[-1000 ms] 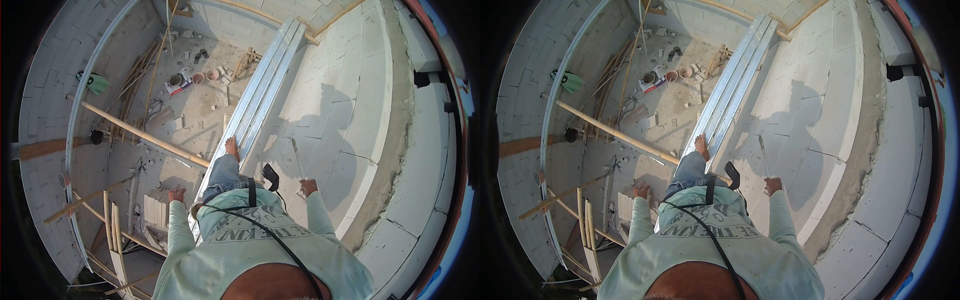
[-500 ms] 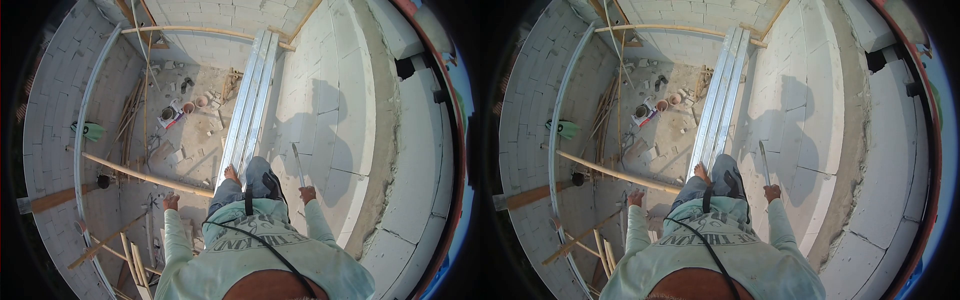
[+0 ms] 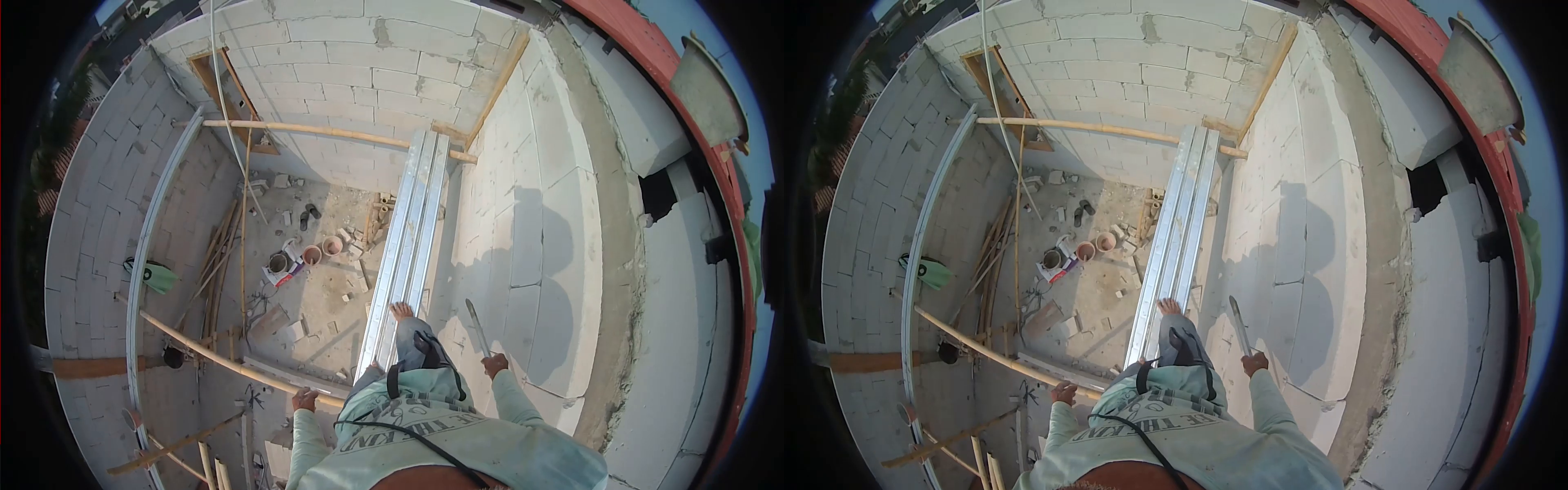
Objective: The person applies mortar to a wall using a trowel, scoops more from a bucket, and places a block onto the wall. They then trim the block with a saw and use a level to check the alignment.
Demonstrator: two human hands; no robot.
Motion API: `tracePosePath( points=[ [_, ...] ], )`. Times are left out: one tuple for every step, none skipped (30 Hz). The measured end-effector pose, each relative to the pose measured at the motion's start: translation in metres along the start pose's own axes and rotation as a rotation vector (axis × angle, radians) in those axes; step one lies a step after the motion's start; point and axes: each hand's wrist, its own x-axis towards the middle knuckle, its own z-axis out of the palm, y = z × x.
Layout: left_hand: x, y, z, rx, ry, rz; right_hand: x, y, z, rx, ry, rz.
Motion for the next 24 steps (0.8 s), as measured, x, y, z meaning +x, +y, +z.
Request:
tracePosePath(
  points=[
    [0.015,-0.006,0.01,0.021,0.035,0.053,0.014,-0.019,-0.004,-0.11,-0.069,-0.011],
    [0.03,-0.004,0.016,0.044,0.069,0.105,0.028,-0.035,-0.006,-0.221,-0.138,-0.019],
    [0.042,0.009,0.021,0.039,0.063,0.123,0.046,-0.043,-0.004,-0.209,-0.123,-0.025],
    [0.046,0.021,0.024,0.01,0.103,0.13,0.064,-0.043,0.0,-0.418,-0.055,-0.263],
    [0.05,0.036,0.03,-0.022,0.142,0.136,0.081,-0.049,-0.003,-0.629,0.019,-0.501],
    [0.051,0.058,0.034,-0.028,0.132,0.147,0.081,-0.081,-0.02,-0.627,0.035,-0.499],
    [0.051,0.076,0.035,-0.052,0.123,0.127,0.069,-0.123,-0.04,-0.507,-0.024,-0.319],
    [0.047,0.096,0.037,-0.074,0.114,0.103,0.06,-0.157,-0.059,-0.386,-0.084,-0.138],
    [0.039,0.116,0.042,-0.077,0.104,0.103,0.073,-0.166,-0.066,-0.332,-0.103,-0.147],
    [0.031,0.133,0.047,-0.122,0.126,0.152,0.078,-0.18,-0.078,-0.336,-0.097,-0.143],
    [0.026,0.144,0.051,-0.164,0.151,0.201,0.076,-0.2,-0.091,-0.348,-0.055,-0.201],
    [0.029,0.147,0.055,-0.159,0.148,0.201,0.077,-0.22,-0.103,-0.356,-0.014,-0.26],
    [0.03,0.148,0.058,-0.107,0.15,0.207,0.083,-0.234,-0.113,-0.352,-0.015,-0.254],
    [0.031,0.148,0.061,-0.053,0.151,0.214,0.09,-0.247,-0.123,-0.328,-0.036,-0.234],
    [0.032,0.142,0.065,-0.042,0.148,0.217,0.093,-0.258,-0.131,-0.302,-0.059,-0.211],
    [0.033,0.136,0.071,-0.087,0.146,0.152,0.093,-0.27,-0.138,-0.293,-0.06,-0.201],
    [0.035,0.13,0.076,-0.133,0.142,0.088,0.092,-0.282,-0.146,-0.249,-0.068,-0.183],
    [0.038,0.122,0.079,-0.122,0.135,0.094,0.091,-0.286,-0.15,-0.206,-0.073,-0.163],
    [0.04,0.114,0.083,-0.131,0.132,0.023,0.098,-0.283,-0.146,-0.223,0.011,-0.197],
    [0.042,0.112,0.085,-0.138,0.129,-0.049,0.098,-0.281,-0.147,-0.217,0.015,-0.183],
    [0.04,0.115,0.087,-0.128,0.122,-0.044,0.1,-0.282,-0.149,-0.204,0.047,-0.204],
    [0.036,0.117,0.088,-0.139,0.091,-0.084,0.101,-0.284,-0.151,-0.192,0.077,-0.225],
    [0.035,0.125,0.089,-0.149,0.06,-0.126,0.098,-0.29,-0.156,-0.188,0.082,-0.213],
    [0.036,0.135,0.09,-0.136,0.052,-0.127,0.091,-0.298,-0.163,-0.187,0.065,-0.209]
  ],
)
